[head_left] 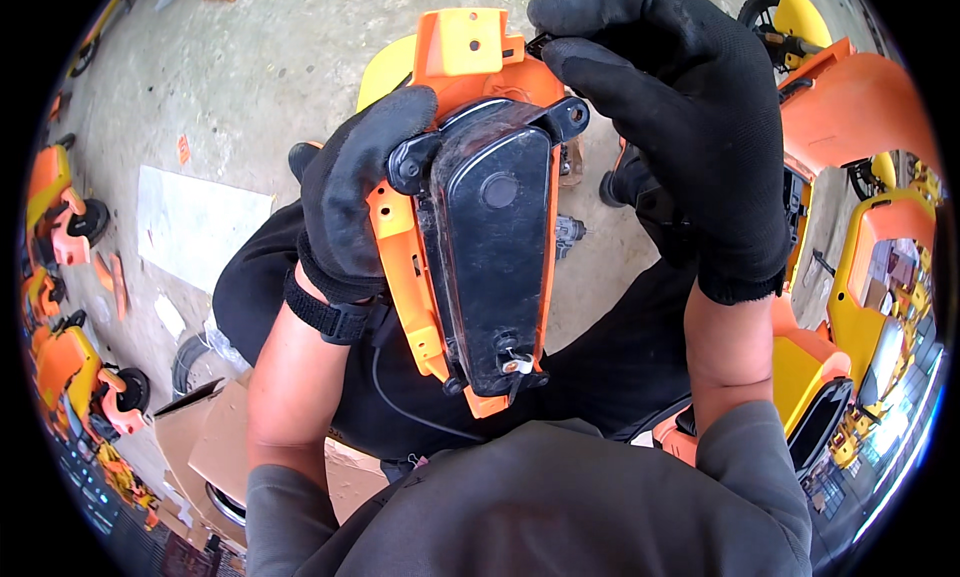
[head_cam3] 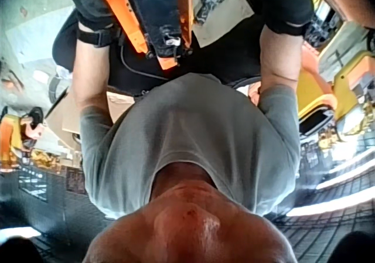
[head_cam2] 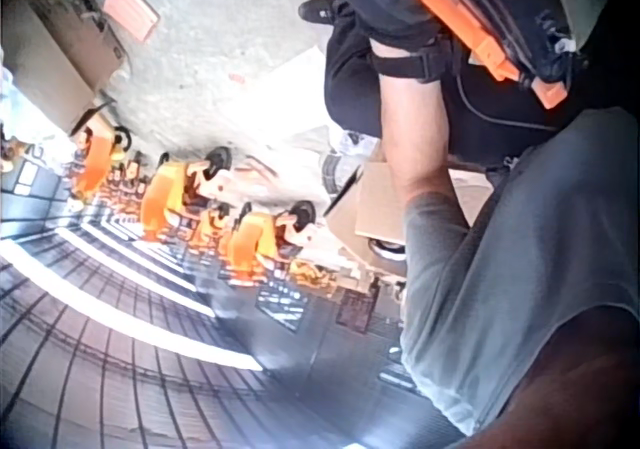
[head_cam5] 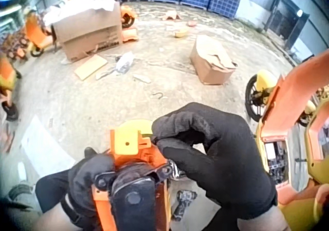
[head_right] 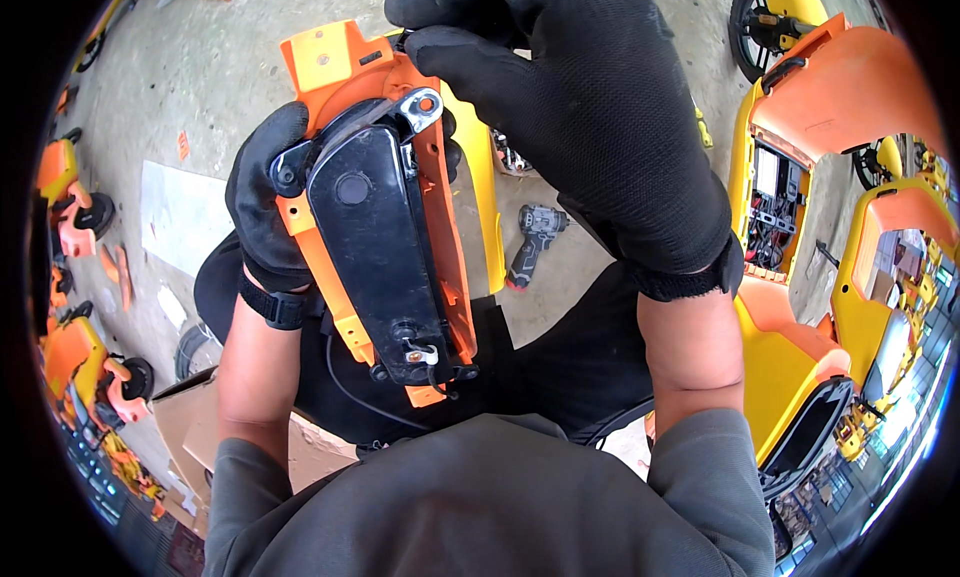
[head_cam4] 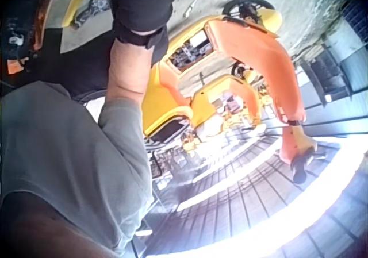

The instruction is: The person removes a screw from an orange housing with a power drill, detaches a small plastic cover, and then fits the assembly into a yellow body panel.

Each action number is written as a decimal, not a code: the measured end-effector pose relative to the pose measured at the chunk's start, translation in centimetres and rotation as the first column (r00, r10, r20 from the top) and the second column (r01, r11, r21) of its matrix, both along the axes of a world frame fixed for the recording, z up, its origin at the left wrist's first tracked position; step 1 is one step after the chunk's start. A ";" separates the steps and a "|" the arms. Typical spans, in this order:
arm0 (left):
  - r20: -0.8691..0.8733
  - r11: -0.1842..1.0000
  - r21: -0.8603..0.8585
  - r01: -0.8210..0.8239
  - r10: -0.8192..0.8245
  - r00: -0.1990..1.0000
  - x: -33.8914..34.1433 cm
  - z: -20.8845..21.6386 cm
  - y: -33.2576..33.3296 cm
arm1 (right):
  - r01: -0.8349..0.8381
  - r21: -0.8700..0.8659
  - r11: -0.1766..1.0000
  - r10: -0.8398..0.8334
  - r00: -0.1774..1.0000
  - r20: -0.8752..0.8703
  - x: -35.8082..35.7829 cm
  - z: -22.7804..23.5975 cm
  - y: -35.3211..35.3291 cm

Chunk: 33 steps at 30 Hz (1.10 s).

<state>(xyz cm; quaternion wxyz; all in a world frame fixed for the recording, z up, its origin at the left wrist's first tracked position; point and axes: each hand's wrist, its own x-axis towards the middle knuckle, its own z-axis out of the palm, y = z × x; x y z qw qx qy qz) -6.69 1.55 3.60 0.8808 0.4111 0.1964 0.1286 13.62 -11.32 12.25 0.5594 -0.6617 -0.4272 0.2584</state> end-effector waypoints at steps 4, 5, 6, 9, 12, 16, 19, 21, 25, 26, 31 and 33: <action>0.160 0.999 0.005 0.043 -0.044 0.986 -0.1 -0.5 0.0 | -0.039 0.008 0.999 0.039 0.999 0.006 0.2 -0.1 -0.2; 0.171 0.999 -0.022 0.049 -0.044 0.984 0.0 0.0 -0.1 | -0.047 0.005 0.999 0.047 0.999 -0.005 0.2 -0.1 -0.2; 0.218 0.998 -0.017 0.055 -0.050 0.975 0.3 0.1 -0.1 | -0.048 -0.013 0.999 0.048 0.999 0.003 0.2 0.1 -0.2; 0.380 0.991 0.128 0.039 -0.085 0.921 1.2 0.0 0.1 | -0.051 -0.073 0.996 0.053 0.998 0.030 0.1 0.9 -0.4; 0.436 0.908 0.411 -0.075 -0.123 0.892 1.4 -0.1 0.4 | -0.066 -0.065 0.996 0.065 0.998 -0.019 0.4 0.5 -0.3; 0.485 0.952 0.301 -0.061 -0.098 0.869 1.5 -0.2 0.0 | -0.106 -0.036 0.994 0.105 0.994 -0.029 0.9 -0.1 -0.4; 0.372 0.862 0.503 -0.058 -0.156 0.915 1.0 -0.7 1.0 | -0.118 -0.043 0.992 0.121 0.989 0.090 1.2 -0.5 -0.5; 0.168 0.877 0.480 0.005 -0.097 0.981 0.0 -0.5 0.8 | -0.048 -0.098 0.994 0.070 0.970 0.233 0.9 -0.3 -0.7; -0.034 0.998 0.056 0.000 0.002 0.999 0.1 -0.2 0.0 | -0.012 -0.099 0.995 0.025 0.992 0.124 0.5 -0.2 -0.6; 0.038 0.989 0.148 0.012 -0.018 0.999 0.2 -0.4 0.2 | -0.010 -0.101 0.995 0.022 0.992 0.123 0.6 -0.2 -0.7; 0.222 0.710 0.692 -0.130 -0.037 0.974 0.3 -0.4 0.6 | 0.010 -0.100 0.995 -0.010 1.000 -0.002 0.3 -0.1 -0.7; 0.327 0.762 0.624 -0.171 -0.056 0.944 0.6 -0.3 0.2 | -0.017 -0.040 0.999 0.016 1.000 -0.013 0.3 -0.1 -0.6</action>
